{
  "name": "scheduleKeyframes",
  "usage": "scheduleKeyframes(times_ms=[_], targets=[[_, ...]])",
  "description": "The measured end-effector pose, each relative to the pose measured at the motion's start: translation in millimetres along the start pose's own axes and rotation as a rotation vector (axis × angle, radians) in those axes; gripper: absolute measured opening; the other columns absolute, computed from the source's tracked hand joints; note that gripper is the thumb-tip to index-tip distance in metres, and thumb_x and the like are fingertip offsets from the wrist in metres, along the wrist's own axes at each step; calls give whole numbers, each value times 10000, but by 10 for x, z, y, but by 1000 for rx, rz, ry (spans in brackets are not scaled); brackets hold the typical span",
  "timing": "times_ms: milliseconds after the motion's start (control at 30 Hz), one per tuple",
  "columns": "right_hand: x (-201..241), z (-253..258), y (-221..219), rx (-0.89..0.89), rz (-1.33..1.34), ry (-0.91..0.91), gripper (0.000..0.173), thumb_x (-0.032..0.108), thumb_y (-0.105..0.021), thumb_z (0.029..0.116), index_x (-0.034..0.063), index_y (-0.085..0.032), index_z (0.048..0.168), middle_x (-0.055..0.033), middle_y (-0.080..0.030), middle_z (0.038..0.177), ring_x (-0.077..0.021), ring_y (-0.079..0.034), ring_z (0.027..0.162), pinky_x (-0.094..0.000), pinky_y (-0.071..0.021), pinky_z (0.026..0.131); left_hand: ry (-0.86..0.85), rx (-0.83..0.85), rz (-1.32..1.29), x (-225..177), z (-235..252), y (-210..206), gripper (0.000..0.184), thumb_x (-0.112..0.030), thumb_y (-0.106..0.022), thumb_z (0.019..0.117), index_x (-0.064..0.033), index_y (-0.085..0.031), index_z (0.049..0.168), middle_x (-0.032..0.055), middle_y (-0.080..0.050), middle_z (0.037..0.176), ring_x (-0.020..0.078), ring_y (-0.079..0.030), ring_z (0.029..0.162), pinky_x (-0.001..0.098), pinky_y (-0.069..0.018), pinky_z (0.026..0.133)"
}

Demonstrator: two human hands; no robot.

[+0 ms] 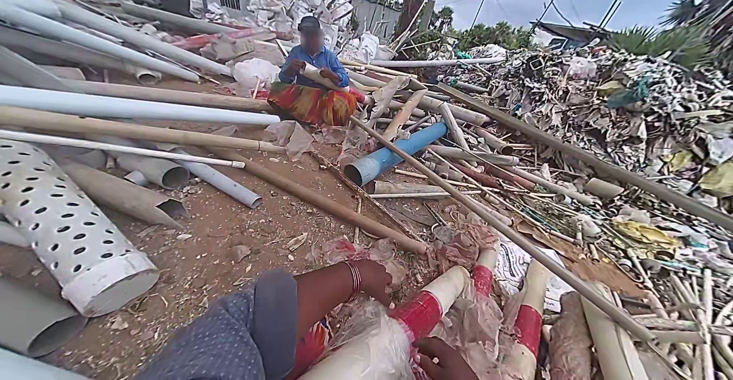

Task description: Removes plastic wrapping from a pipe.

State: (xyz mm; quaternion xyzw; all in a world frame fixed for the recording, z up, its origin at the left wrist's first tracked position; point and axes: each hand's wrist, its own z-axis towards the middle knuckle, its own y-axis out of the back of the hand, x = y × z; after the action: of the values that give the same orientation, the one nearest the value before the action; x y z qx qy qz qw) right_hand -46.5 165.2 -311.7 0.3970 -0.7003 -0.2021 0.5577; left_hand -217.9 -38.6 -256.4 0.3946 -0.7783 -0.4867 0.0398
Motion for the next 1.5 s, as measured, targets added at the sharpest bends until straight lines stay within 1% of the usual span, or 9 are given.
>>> scheduleKeyframes(times_ms=[100, 267, 367, 433, 600, 733, 967, 1267, 1500], targets=[[-16, 50, -28, 178, -41, -53, 380, 211, -552, 1065, -41, -628, 1339, -262, -680, 1229, -388, -659, 1146, -538, -473, 1047, 34, 21, -97, 98, -7, 73, 640, -506, -479, 1065, 15, -550, 1429, 316, -603, 1339, 468, -554, 1297, 677, -374, 1079], [-42, 63, 19, 209, -43, -86, 385, 227, -539, 1071, -27, -636, 1343, -253, -678, 1252, -375, -653, 1177, -539, -459, 1066, 157, 129, -250, 117, -157, 168, 716, -587, -474, 1036, 39, -594, 1363, 289, -625, 1276, 395, -595, 1154, 589, -423, 990], [-45, 71, 31, 219, -40, -106, 393, 230, -536, 1075, -26, -622, 1360, -250, -677, 1260, -371, -651, 1185, -537, -454, 1072, 192, 192, -511, 94, -297, 232, 629, -481, -510, 1057, 50, -558, 1390, 235, -601, 1371, 359, -564, 1261, 577, -390, 1057], [-58, 83, 22, 224, -39, -111, 401, 233, -541, 1072, -29, -613, 1367, -251, -683, 1243, -370, -660, 1163, -536, -461, 1060, 140, 218, -577, 124, -324, 241, 572, -431, -470, 1084, 47, -556, 1387, 222, -612, 1350, 338, -569, 1249, 571, -391, 1061], [-31, 100, 34, 262, -59, -129, 415, 239, -531, 1077, -29, -589, 1388, -240, -684, 1245, -365, -662, 1159, -536, -460, 1055, 43, 263, -531, 177, -331, 242, 403, -290, -500, 1088, 19, -618, 1318, 186, -671, 1236, 283, -634, 1122, 512, -457, 1004], [-18, 93, 44, 266, -67, -131, 413, 238, -528, 1078, -28, -591, 1388, -239, -685, 1247, -366, -662, 1164, -540, -461, 1057, 67, 286, -395, 139, -361, 255, 352, -251, -564, 1057, -11, -654, 1298, 166, -683, 1253, 268, -649, 1110, 501, -471, 969], [-17, 98, 38, 273, -76, -131, 412, 242, -519, 1082, -30, -593, 1382, -243, -682, 1254, -373, -658, 1173, -547, -455, 1062, -45, 261, -340, 72, -311, 205, 299, -214, -569, 1059, 50, -658, 1169, 172, -690, 1054, 238, -653, 933, 462, -514, 887], [-39, 121, 28, 291, -93, -139, 429, 258, -516, 1084, -29, -580, 1397, -243, -679, 1263, -378, -650, 1191, -548, -445, 1073, -168, 225, -299, -19, -309, 196, 253, -141, -568, 1049, 62, -628, 1188, 168, -678, 980, 205, -631, 826, 425, -524, 805], [-3, 108, 45, 285, -85, -144, 442, 275, -509, 1088, -30, -576, 1402, -242, -679, 1266, -381, -648, 1194, -561, -443, 1070, -107, 125, -150, -147, -271, 142, 331, -173, -587, 1053, 68, -613, 1277, 262, -668, 1087, 341, -656, 885, 529, -526, 838]])
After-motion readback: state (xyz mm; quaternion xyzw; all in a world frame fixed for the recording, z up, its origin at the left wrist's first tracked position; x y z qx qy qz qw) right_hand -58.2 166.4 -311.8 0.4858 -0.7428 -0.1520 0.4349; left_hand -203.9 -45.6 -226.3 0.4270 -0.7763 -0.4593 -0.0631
